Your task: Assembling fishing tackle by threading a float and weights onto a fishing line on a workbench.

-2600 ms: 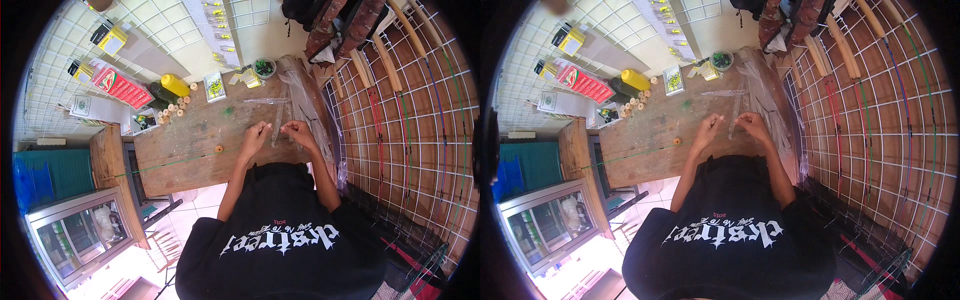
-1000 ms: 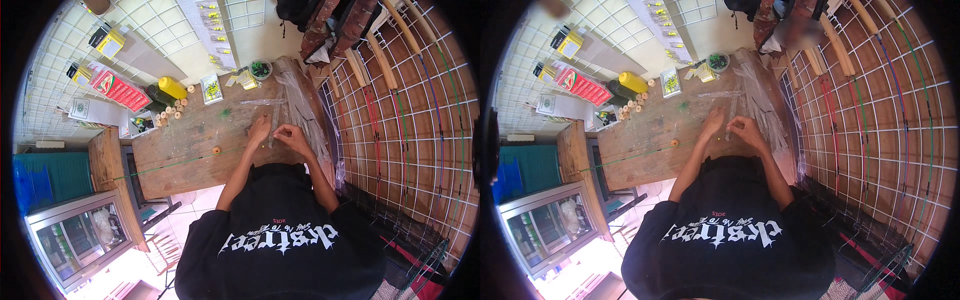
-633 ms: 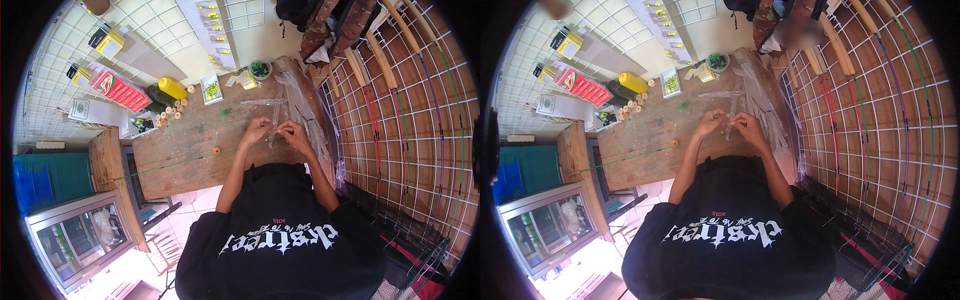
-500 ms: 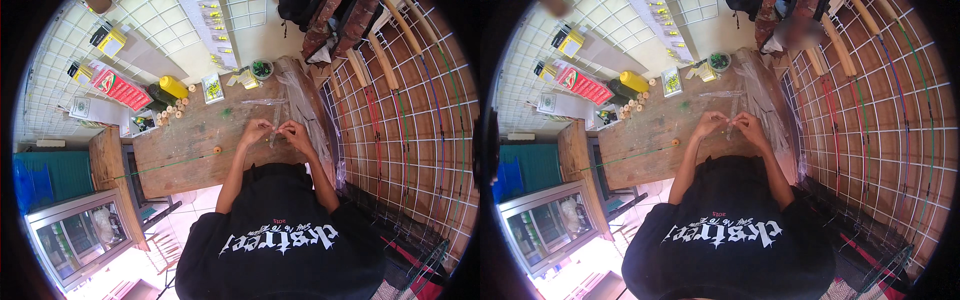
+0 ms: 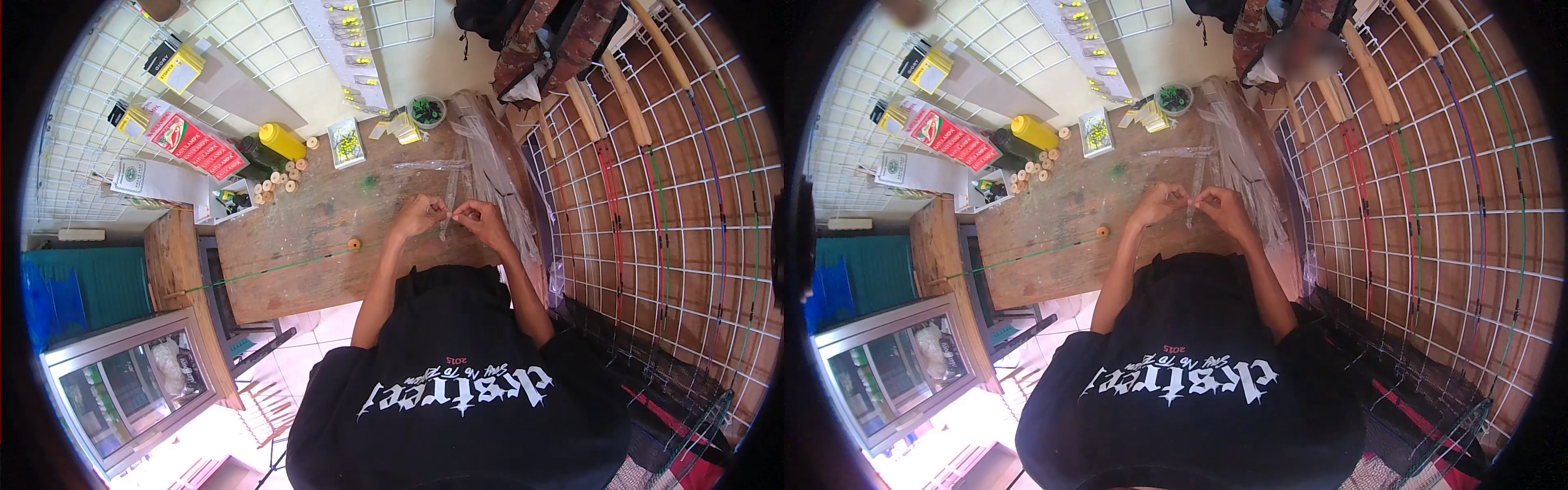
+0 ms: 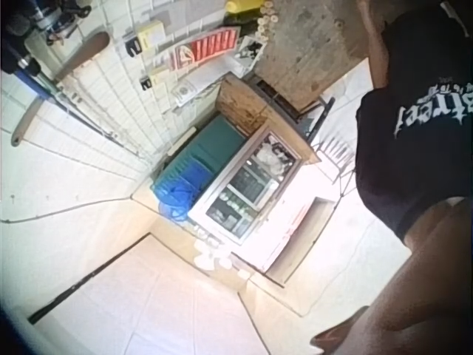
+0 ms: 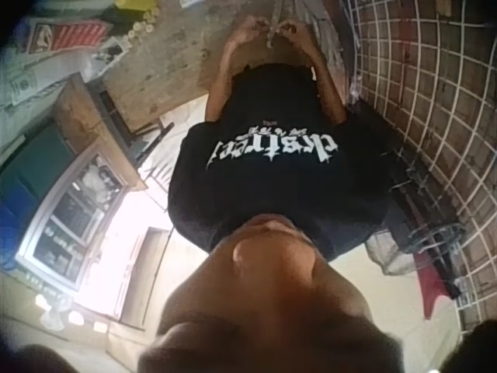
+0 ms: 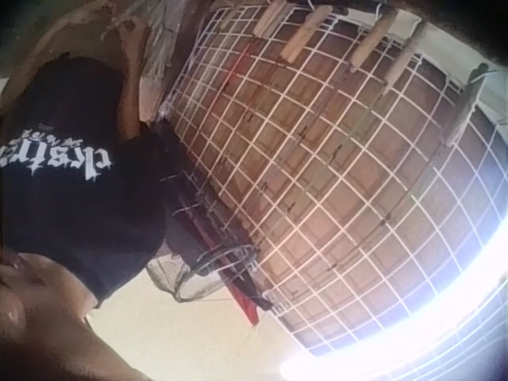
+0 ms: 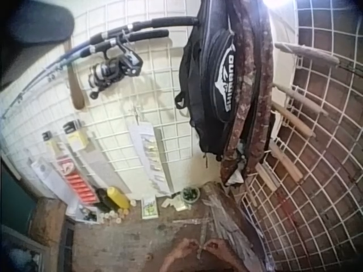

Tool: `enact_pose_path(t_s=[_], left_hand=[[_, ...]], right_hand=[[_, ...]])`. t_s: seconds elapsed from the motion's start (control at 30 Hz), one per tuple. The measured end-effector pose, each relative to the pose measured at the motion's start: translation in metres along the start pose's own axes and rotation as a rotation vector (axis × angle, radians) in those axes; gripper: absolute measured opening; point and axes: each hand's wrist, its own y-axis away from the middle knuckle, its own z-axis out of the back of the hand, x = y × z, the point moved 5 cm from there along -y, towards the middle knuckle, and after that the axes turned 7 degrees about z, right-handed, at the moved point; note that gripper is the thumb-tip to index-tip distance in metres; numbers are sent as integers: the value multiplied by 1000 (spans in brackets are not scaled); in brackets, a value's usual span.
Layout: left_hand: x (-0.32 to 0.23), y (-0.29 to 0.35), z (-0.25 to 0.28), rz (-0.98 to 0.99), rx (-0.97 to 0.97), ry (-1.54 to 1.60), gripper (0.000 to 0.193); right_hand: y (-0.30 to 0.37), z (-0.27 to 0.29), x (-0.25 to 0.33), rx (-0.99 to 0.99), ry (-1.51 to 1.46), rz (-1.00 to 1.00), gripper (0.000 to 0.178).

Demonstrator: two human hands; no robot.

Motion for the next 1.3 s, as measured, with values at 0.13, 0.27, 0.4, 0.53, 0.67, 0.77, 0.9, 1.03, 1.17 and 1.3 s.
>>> enact_pose_path(t_s=[0.13, 0.27, 0.4, 0.53, 0.67, 0.77, 0.9, 1.03, 1.17, 1.3], left_hand=[[2, 0, -2, -5, 28, 38, 18], [-5, 7, 0, -8, 10, 103, 18], [-12, 15, 0, -75, -145, 128, 16], [-9, 20, -7, 31, -74, 159, 16], [-9, 23, -9, -90, -99, 185, 19], [-18, 25, -6, -93, -63, 104, 22], [-28, 29, -5, -95, -89, 3, 25], [-23, 27, -8, -119, -138, 13, 26], [-29, 27, -6, -127, -153, 25, 22], [-35, 32, 2, -263, -272, -102, 19]], right_hand=[[-1, -3, -3, 64, -37, -62, 15], [-2, -4, -8, 36, 40, -58, 15], [-5, -6, -25, -26, 53, -21, 16], [-7, -9, -40, 53, -62, -167, 18], [-5, -12, -47, 110, -268, -211, 15], [-3, -10, -45, 119, -344, -272, 18], [-1, -6, -36, 98, -414, -316, 20], [0, -5, -34, 144, -469, -382, 20], [1, -4, -35, 106, -511, -384, 20], [2, -5, -33, 138, -476, -363, 18]])
